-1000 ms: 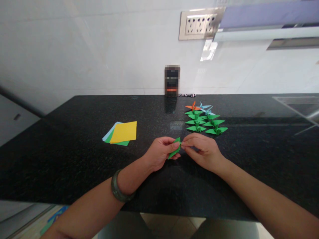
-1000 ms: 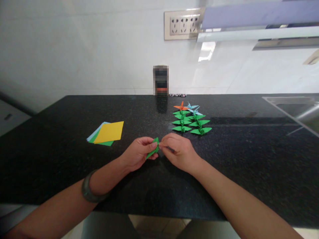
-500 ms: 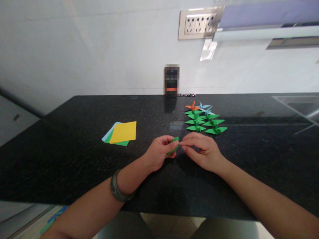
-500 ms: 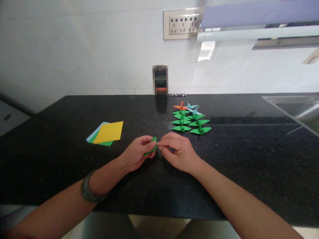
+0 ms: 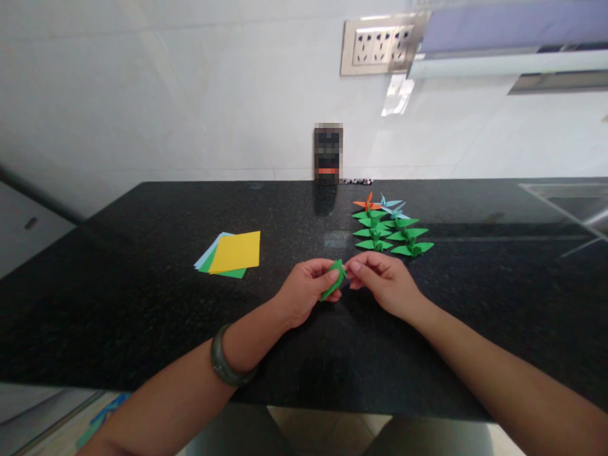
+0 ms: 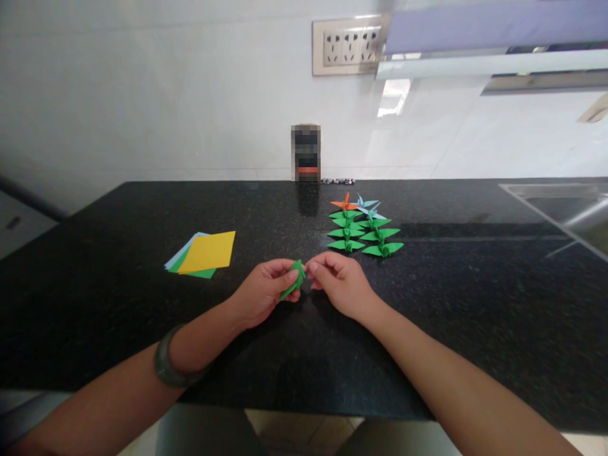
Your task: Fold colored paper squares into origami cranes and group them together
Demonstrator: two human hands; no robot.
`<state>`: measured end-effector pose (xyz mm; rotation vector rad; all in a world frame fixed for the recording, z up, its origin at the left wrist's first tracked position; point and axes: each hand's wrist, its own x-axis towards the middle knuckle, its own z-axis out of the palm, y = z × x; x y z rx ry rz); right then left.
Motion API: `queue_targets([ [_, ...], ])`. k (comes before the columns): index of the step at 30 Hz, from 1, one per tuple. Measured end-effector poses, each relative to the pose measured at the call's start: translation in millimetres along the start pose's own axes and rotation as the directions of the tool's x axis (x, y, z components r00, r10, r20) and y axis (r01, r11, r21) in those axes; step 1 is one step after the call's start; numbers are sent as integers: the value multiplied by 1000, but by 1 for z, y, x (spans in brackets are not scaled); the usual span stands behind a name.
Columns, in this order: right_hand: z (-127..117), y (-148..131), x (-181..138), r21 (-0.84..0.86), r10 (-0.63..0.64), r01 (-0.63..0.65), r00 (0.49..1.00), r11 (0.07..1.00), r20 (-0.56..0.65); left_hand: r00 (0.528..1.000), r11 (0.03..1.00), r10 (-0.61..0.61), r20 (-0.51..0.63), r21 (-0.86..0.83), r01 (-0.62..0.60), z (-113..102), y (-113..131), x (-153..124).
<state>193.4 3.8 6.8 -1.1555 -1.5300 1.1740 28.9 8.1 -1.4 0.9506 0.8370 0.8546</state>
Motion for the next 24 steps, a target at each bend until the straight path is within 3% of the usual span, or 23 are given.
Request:
queue_targets([
  [7,-4,-2,3,134,152,-161,985,978,77,998,998,50,-31,49,-49,1,1,0],
  [13,-4,-2,3,453,306,-337,941,825,143,991,994,84,-107,-64,-92,0,-1,3],
  [19,-1,-1,3,348,296,-314,949,883,105,990,1000,-22,-140,-9,21,0,1,3],
  [24,0,-2,3,167,291,-308,950,937,115,990,996,26,-141,93,-13,2,2,2],
])
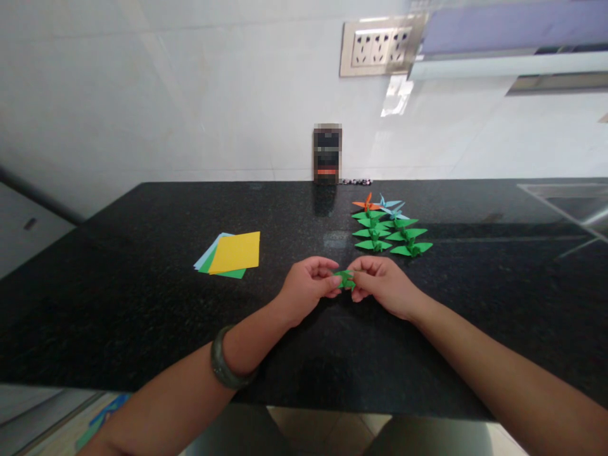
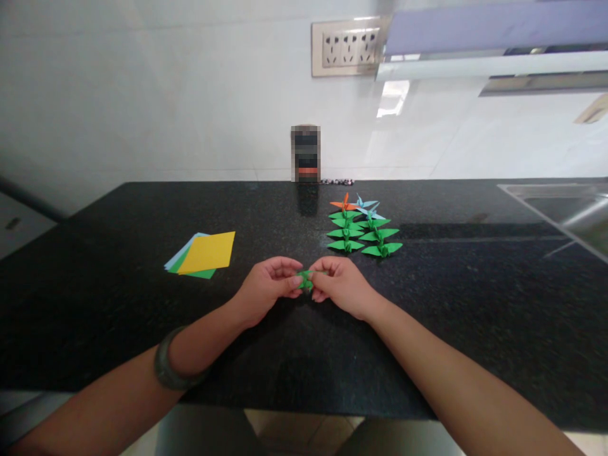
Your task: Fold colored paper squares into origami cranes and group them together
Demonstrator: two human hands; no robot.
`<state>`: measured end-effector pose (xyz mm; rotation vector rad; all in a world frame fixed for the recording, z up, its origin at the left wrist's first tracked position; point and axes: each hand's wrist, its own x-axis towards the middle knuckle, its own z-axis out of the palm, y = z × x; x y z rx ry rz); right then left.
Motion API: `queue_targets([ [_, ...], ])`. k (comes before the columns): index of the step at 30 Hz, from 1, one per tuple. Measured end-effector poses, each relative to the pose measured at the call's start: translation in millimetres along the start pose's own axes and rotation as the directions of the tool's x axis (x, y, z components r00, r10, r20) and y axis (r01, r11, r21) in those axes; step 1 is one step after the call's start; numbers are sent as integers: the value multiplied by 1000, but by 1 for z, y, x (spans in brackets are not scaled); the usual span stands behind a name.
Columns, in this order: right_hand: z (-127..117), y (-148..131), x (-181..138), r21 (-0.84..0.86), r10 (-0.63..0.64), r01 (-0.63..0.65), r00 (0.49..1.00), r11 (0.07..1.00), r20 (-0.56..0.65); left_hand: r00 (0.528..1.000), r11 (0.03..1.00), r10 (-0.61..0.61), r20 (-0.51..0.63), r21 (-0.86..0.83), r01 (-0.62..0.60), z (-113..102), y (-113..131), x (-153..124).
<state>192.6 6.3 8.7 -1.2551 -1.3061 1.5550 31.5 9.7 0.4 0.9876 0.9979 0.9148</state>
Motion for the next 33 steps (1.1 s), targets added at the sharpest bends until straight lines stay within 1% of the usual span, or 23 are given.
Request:
queue_targets([
  [3,-1,1,1,-52,-33,32,999,998,-17,999,993,-25,-27,117,28,0,1,-1],
  [6,-3,1,1,-70,-40,39,999,997,-25,999,982,-29,28,188,24,-1,1,-1],
  [9,-3,2,1,-28,-24,23,999,999,-30,998,990,1,64,139,-10,-2,1,-2],
  [16,-3,0,1,126,33,-30,999,992,-23,999,996,-1,45,89,-3,-3,0,0],
  [24,-6,-2,0,298,117,-132,991,946,68,999,998,1,41,69,-4,-4,-1,1],
  [29,-7,-2,1,353,137,-168,984,921,111,999,999,-19,48,41,17,-4,-1,1],
  [33,-8,-3,0,376,152,-188,981,907,121,998,999,-27,57,19,26,-4,-1,0],
])
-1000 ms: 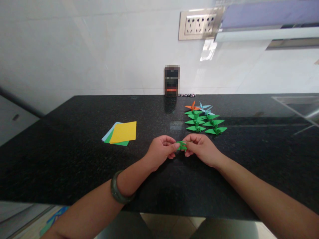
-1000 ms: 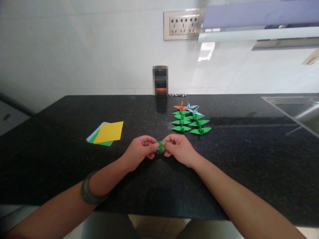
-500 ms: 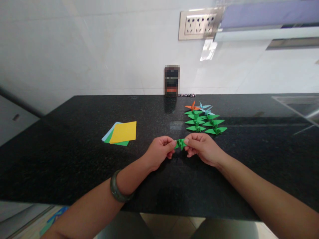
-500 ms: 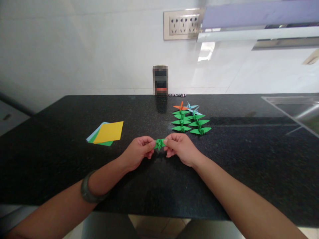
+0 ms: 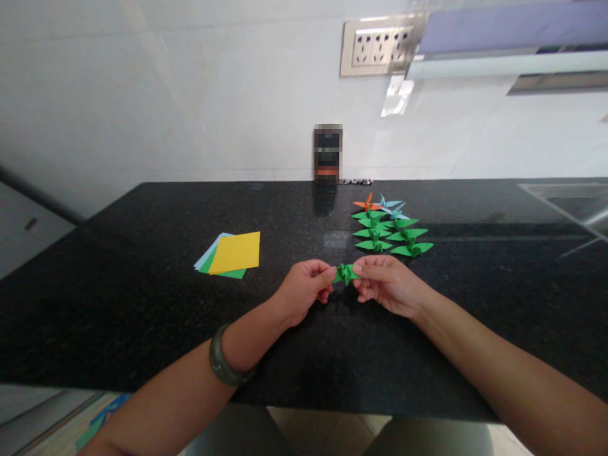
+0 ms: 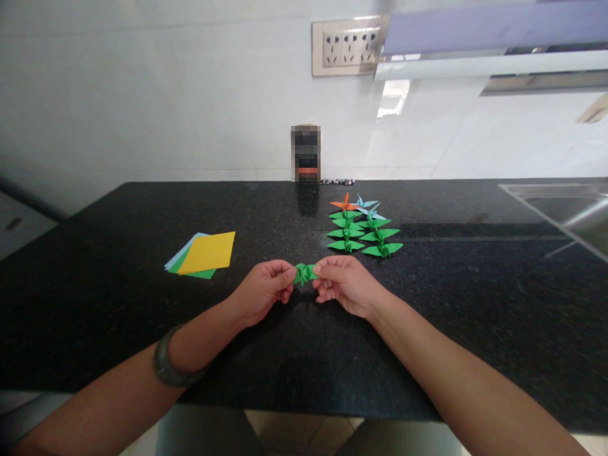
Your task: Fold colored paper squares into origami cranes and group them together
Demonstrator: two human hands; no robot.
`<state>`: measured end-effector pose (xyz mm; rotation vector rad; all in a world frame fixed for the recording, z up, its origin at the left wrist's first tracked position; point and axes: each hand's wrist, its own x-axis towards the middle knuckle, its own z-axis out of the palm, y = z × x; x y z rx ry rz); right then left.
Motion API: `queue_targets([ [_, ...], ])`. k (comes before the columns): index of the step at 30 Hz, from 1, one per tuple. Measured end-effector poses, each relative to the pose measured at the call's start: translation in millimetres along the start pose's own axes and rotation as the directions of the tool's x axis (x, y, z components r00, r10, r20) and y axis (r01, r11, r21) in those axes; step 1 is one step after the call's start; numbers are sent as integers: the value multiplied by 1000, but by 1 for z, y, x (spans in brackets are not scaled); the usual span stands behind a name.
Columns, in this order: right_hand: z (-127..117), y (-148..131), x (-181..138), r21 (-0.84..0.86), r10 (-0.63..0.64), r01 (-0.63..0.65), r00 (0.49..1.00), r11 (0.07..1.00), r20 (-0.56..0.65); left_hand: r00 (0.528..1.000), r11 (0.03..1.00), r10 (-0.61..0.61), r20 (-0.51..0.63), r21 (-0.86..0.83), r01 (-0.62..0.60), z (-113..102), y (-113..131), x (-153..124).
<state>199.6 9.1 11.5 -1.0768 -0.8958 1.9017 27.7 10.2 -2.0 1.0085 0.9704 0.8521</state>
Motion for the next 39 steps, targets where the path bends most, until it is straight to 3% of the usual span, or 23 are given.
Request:
queue_targets([
  [14,-5,1,3,90,50,-54,998,994,44,1000,998,-16,6,-63,17,0,-1,2],
  [19,-6,-2,2,140,86,-95,994,986,75,991,973,-98,88,-203,114,0,4,0],
  [24,-6,-3,1,144,96,-106,992,984,77,985,954,-89,147,-272,126,-1,5,1],
  [34,-7,-2,2,78,107,-110,993,991,44,984,946,-64,165,-303,112,-1,4,1],
  [39,-24,-24,-5,-64,24,-24,1000,998,-1,987,937,-33,157,-340,85,-6,9,3],
])
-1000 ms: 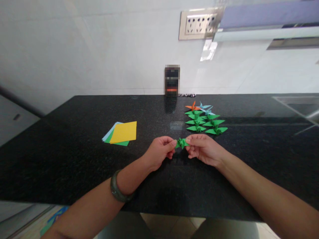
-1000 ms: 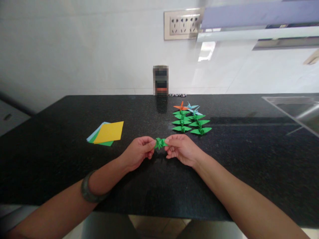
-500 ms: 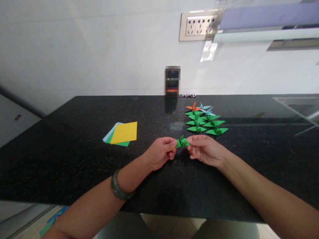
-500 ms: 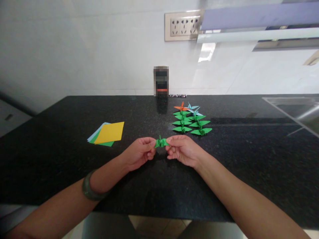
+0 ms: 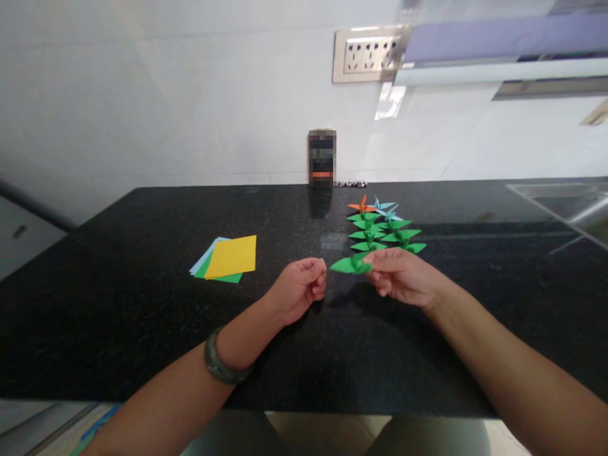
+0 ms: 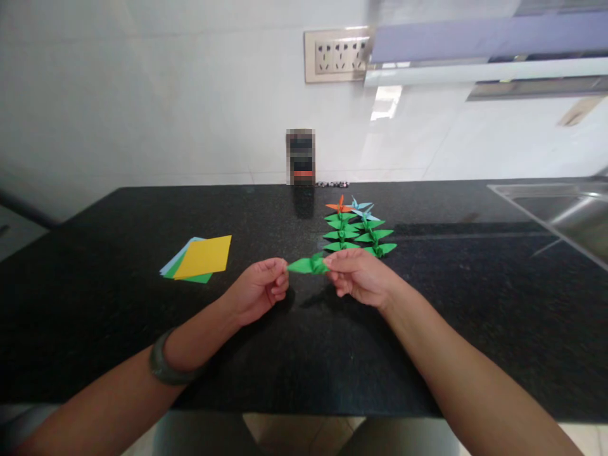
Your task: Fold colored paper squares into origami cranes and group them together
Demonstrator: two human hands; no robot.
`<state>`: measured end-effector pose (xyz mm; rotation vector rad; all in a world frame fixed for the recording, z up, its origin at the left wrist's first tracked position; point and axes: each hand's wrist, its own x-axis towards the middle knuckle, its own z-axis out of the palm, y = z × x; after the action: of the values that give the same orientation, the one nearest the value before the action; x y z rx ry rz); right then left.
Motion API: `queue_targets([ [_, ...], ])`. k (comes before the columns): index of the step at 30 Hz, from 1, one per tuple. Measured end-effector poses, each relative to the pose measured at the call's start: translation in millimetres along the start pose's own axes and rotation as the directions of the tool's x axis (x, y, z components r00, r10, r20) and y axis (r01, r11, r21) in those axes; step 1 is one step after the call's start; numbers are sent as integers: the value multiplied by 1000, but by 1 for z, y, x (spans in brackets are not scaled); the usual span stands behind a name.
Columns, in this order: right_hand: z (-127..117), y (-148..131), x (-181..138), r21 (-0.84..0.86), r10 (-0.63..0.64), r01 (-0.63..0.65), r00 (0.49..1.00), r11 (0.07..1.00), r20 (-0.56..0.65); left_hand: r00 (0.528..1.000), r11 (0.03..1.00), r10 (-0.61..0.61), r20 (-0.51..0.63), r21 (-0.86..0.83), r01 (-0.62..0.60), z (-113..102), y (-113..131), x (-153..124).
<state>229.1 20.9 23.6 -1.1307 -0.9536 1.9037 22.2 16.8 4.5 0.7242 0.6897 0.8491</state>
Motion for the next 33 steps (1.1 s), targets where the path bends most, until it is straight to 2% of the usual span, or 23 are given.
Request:
queue_targets([
  [2,-19,-13,-6,-101,-77,72,996,992,-51,1000,1000,13,-25,-21,-13,-1,2,0],
  [5,-55,-30,-17,-279,-139,105,985,955,-103,998,999,19,-58,-29,-21,-1,4,1],
  [8,-85,-38,-23,-399,-148,74,976,914,-159,997,1000,25,-66,-15,-26,-1,5,1],
  [10,-94,-37,-24,-426,-154,56,968,903,-200,996,1000,30,-78,-4,-30,0,6,0],
  [13,-87,-33,-19,-474,-109,-1,973,880,-204,995,999,33,-91,7,-33,0,6,-1],
  [16,-67,-26,-12,-561,-51,-34,989,827,-135,995,999,40,-92,15,-39,0,6,-1],
  [18,-54,-20,-6,-619,-20,-96,984,779,-177,995,999,47,-91,21,-45,1,6,-1],
  [20,-47,-16,-1,-654,-22,-168,962,738,-272,994,998,55,-93,36,-52,1,6,-1],
  [23,-46,-11,5,-672,-41,-197,946,714,-321,987,990,103,-121,106,-91,2,7,-3],
  [26,-47,-11,5,-684,-79,-188,938,705,-338,965,966,206,-164,191,-174,4,13,-6],
  [28,-44,-11,0,-694,-74,-171,948,699,-308,947,954,261,-187,198,-224,5,21,-9],
  [30,-37,-13,-6,-695,-41,-129,974,708,-222,938,955,277,-209,170,-244,8,30,-12],
  [32,-27,-17,-9,-638,-26,-27,997,769,-74,930,953,291,-225,152,-262,9,40,-15],
  [33,-21,-20,-8,-587,-65,14,996,810,-66,925,950,303,-229,147,-275,10,45,-17],
])
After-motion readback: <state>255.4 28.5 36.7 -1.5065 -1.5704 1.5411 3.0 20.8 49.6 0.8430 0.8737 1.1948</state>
